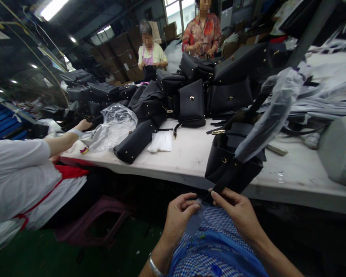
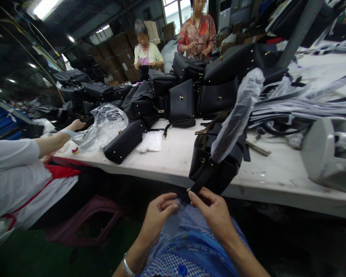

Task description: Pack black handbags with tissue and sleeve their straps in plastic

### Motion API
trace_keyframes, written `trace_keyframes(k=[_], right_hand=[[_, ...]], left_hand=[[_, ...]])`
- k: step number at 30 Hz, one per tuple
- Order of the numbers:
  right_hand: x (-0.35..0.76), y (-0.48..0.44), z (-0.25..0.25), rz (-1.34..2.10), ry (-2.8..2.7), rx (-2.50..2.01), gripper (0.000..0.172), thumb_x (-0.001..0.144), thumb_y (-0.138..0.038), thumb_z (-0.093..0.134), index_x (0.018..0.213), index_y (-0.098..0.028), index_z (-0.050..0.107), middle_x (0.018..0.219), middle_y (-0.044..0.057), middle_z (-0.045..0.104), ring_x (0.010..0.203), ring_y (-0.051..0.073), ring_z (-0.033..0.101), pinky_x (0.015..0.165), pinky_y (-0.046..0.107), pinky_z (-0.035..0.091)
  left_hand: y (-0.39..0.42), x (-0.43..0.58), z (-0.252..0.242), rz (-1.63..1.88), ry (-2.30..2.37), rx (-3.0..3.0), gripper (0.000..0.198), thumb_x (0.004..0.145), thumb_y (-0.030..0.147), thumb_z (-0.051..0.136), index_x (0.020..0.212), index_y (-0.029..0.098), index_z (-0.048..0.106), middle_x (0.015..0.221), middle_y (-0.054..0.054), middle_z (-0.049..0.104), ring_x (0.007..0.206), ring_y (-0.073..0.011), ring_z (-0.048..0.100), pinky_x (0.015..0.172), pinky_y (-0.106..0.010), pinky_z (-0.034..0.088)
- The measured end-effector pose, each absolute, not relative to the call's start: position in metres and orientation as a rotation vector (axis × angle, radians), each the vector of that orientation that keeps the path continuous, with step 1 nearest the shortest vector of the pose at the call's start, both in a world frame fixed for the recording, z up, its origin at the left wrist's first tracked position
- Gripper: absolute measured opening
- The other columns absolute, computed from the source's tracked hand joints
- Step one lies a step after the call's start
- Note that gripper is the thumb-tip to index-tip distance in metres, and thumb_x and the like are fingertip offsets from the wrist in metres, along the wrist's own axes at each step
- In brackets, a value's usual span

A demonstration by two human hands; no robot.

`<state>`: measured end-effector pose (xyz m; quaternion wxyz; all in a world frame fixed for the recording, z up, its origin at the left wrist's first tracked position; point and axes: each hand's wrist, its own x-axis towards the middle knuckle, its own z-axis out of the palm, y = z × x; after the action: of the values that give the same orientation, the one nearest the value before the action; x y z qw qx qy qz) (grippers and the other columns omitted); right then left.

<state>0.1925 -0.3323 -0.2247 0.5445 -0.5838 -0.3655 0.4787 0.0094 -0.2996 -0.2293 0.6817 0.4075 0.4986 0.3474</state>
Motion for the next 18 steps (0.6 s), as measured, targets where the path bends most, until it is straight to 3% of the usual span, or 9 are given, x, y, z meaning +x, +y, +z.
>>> trace_keyframes(k=[10,14,18], right_hand=[[0.218,-0.329,-0.243,1.082,-0.773,-1.346,0.048,0.088,-0.058,0.065,0.115,-0.019,0.072,0.07,0.0,0.065,0.071,0.017,0.059,0.073,0.026,0.049],[0.232,-0.328,-0.235,0.994,-0.803,-1.409,0.047,0.087,-0.059,0.064,0.111,-0.019,0.074,0.078,0.002,0.069,0.074,0.018,0.062,0.076,0.029,0.05],[0.237,-0.329,-0.22,0.923,-0.817,-1.524,0.046,0.076,-0.06,0.074,0.097,-0.018,0.078,0.079,0.002,0.07,0.076,0.02,0.064,0.071,0.027,0.052]], left_hand=[[-0.281,0.051,-0.216,0.846,1.019,1.004,0.037,0.072,0.035,0.085,0.098,0.011,0.074,0.092,-0.013,0.079,0.086,-0.0227,0.073,0.081,-0.03,0.054],[-0.273,0.064,-0.204,0.861,0.967,1.067,0.036,0.073,0.036,0.084,0.096,0.011,0.074,0.093,-0.014,0.078,0.088,-0.0241,0.073,0.082,-0.031,0.054],[-0.271,0.06,-0.204,0.752,0.884,1.124,0.036,0.072,0.034,0.085,0.097,0.011,0.074,0.092,-0.013,0.078,0.089,-0.0243,0.073,0.083,-0.031,0.054]])
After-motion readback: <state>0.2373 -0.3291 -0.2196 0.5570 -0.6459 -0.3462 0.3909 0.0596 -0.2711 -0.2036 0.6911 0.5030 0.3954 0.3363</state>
